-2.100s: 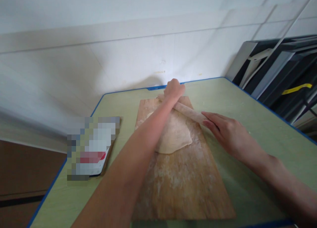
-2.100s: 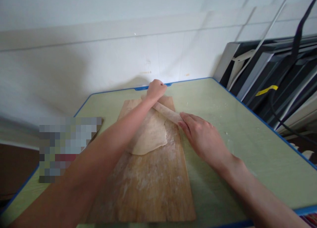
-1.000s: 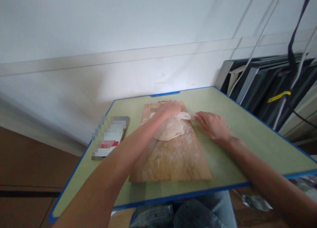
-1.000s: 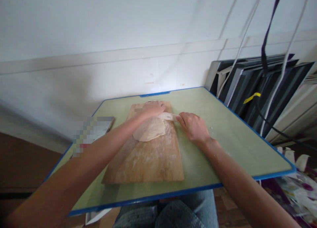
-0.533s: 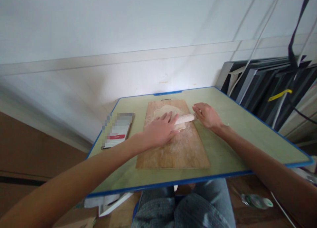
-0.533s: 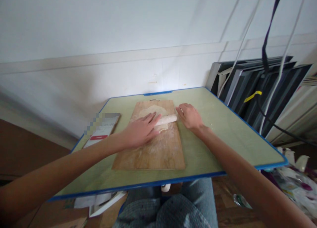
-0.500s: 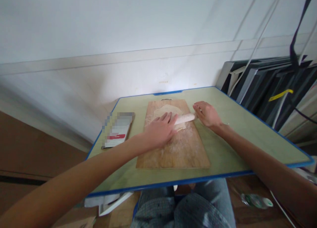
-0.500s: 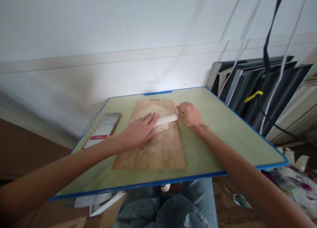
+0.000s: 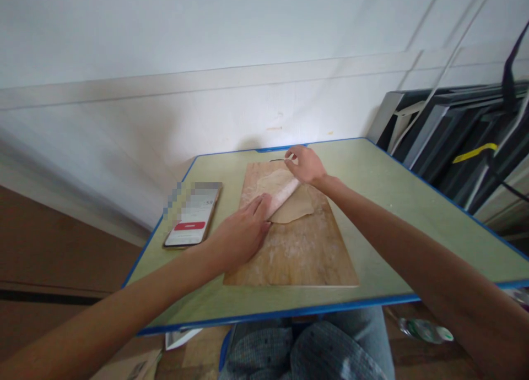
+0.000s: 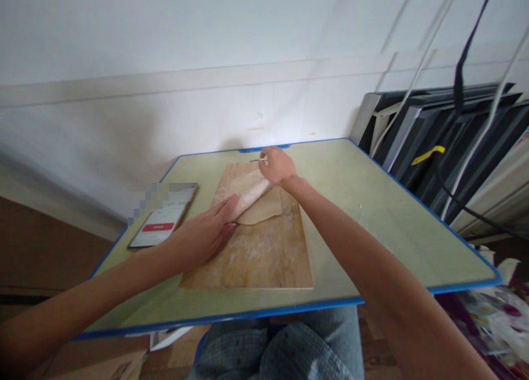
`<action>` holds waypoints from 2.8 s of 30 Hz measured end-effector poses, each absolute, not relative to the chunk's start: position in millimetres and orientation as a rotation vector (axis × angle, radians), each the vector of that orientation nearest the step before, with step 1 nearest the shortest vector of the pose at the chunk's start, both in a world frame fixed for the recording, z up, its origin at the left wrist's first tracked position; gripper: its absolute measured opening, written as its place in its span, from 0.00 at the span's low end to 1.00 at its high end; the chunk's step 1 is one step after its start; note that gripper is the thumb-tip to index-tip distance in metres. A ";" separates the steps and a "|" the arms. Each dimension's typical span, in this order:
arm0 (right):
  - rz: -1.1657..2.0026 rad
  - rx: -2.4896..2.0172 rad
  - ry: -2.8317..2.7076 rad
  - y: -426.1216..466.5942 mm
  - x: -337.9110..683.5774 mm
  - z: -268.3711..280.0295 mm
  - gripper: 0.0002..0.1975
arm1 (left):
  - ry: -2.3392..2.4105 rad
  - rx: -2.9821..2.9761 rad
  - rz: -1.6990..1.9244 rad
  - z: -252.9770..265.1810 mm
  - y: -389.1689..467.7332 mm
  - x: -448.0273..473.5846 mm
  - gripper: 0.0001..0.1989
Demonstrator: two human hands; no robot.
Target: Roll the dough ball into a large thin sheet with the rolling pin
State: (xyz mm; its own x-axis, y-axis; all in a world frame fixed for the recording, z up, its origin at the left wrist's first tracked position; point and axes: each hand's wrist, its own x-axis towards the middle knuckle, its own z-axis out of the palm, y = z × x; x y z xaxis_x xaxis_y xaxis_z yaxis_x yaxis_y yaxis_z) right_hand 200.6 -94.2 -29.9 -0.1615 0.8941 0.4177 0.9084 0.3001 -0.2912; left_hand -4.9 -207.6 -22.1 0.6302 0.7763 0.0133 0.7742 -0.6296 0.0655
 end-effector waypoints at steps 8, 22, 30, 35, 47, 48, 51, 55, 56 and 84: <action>0.199 -1.735 -2.454 -60.4 172.9 -22.4 0.32 | 1.296 2.664 0.279 -24.7 -210.6 1.0 0.24; 0.232 -1.763 -2.643 -69.9 186.7 -25.7 0.29 | 1.113 2.513 0.348 -23.6 -217.7 11.1 0.33; 0.031 -1.738 -2.668 -84.5 200.3 -26.6 0.26 | 1.093 2.548 0.195 -17.6 -220.4 18.5 0.40; -0.034 -1.680 -2.659 -93.3 213.5 -28.1 0.27 | 1.021 2.587 0.196 -19.5 -221.8 25.0 0.39; -0.114 -1.632 -2.623 -107.3 234.1 -36.9 0.25 | 1.005 2.595 0.193 -20.4 -223.9 32.8 0.39; -0.120 -1.638 -2.599 -109.2 235.4 -38.2 0.25 | 1.012 2.601 0.176 -19.4 -224.3 33.7 0.39; -0.105 -1.634 -2.543 -115.5 239.6 -40.9 0.27 | 1.022 2.619 0.147 -17.7 -225.8 36.4 0.38; -0.080 -1.605 -2.493 -120.4 245.9 -43.2 0.28 | 0.995 2.661 0.157 -18.2 -228.0 39.4 0.37; -0.078 -1.597 -2.491 -120.9 247.2 -43.8 0.28 | 0.987 2.672 0.162 -18.6 -228.4 39.9 0.37; 0.109 -1.481 -2.258 -159.3 285.6 -58.1 0.31 | 0.690 3.188 0.199 -30.7 -249.4 70.4 0.26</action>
State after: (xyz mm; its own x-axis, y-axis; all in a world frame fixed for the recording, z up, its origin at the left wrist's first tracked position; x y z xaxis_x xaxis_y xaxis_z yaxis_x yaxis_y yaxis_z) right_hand 285.6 -159.3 -58.1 -0.3334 0.8893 0.3131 0.8551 0.4251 -0.2969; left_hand 70.4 -249.4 -30.7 0.9037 0.4028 0.1449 0.4182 -0.9031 -0.0976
